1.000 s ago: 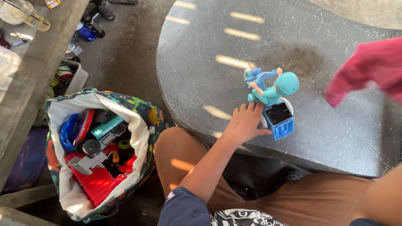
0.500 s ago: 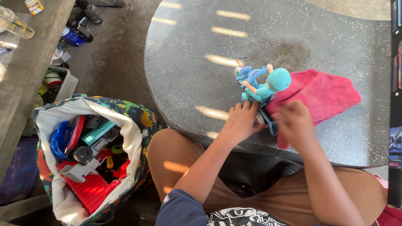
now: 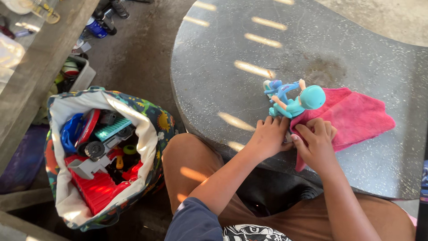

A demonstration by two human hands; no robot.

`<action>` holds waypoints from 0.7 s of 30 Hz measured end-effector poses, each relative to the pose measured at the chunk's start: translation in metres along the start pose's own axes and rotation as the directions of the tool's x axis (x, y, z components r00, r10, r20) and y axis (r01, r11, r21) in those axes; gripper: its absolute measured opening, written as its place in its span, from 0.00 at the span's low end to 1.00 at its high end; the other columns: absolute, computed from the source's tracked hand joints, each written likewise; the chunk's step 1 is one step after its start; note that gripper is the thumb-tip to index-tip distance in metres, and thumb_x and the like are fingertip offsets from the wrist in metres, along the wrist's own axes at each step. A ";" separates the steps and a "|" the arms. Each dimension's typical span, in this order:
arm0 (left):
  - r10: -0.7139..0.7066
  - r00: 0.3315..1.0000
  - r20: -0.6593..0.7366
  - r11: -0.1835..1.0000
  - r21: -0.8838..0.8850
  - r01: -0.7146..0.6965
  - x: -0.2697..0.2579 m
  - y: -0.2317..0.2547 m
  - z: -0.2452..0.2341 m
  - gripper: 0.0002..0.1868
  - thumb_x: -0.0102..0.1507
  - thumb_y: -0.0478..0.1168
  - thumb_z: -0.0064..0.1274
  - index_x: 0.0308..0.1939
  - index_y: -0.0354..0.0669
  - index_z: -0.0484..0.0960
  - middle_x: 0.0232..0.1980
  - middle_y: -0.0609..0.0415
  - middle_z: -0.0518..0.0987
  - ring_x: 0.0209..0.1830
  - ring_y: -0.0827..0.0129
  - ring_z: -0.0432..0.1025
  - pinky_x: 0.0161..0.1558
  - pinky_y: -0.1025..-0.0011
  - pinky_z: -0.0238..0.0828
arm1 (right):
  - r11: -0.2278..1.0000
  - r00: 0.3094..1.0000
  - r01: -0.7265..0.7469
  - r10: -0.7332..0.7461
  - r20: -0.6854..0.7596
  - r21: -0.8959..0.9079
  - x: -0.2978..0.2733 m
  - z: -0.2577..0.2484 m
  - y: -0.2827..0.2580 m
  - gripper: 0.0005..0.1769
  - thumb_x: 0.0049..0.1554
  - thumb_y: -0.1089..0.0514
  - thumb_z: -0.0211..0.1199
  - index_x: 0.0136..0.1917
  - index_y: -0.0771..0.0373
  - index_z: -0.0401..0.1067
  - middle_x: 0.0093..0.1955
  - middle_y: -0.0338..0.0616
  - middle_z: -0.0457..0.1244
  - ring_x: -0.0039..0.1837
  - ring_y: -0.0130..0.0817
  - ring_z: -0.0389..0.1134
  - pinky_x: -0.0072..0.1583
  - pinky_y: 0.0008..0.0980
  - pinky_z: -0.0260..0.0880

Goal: The person cleans a blue toy motorcycle by wiping its various surfaces with a cloth.

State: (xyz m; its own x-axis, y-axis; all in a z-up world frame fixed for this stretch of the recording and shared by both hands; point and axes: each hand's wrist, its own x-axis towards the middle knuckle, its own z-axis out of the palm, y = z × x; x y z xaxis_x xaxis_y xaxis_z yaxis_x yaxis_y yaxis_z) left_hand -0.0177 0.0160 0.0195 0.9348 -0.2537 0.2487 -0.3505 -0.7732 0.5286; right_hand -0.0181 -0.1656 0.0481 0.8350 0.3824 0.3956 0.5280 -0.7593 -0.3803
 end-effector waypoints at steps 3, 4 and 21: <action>-0.026 1.000 0.010 1.000 -0.014 0.027 0.000 0.001 0.000 0.38 0.54 0.59 0.65 0.60 0.43 0.69 0.52 0.46 0.76 0.53 0.49 0.71 0.46 0.49 0.65 | 0.999 1.000 0.006 -0.007 -0.022 -0.045 0.000 0.000 0.017 0.16 0.58 0.50 0.67 0.58 0.53 0.77 0.56 0.42 0.59 0.61 0.45 0.58 0.66 0.48 0.51; -0.031 0.999 0.030 0.999 -0.003 0.032 0.001 0.001 -0.001 0.38 0.54 0.57 0.64 0.61 0.44 0.69 0.52 0.47 0.76 0.53 0.50 0.71 0.45 0.49 0.65 | 0.993 0.999 -0.020 0.017 -0.027 -0.119 0.003 -0.007 0.025 0.15 0.59 0.50 0.67 0.59 0.52 0.78 0.55 0.42 0.59 0.62 0.46 0.57 0.67 0.48 0.51; 0.001 0.998 0.059 1.000 0.026 -0.003 0.003 -0.001 0.005 0.38 0.50 0.54 0.65 0.60 0.45 0.71 0.50 0.48 0.77 0.50 0.51 0.71 0.45 0.51 0.64 | 0.973 0.998 -0.062 0.057 -0.032 -0.222 0.003 -0.021 0.024 0.12 0.61 0.49 0.67 0.58 0.49 0.79 0.58 0.47 0.59 0.65 0.48 0.55 0.66 0.48 0.52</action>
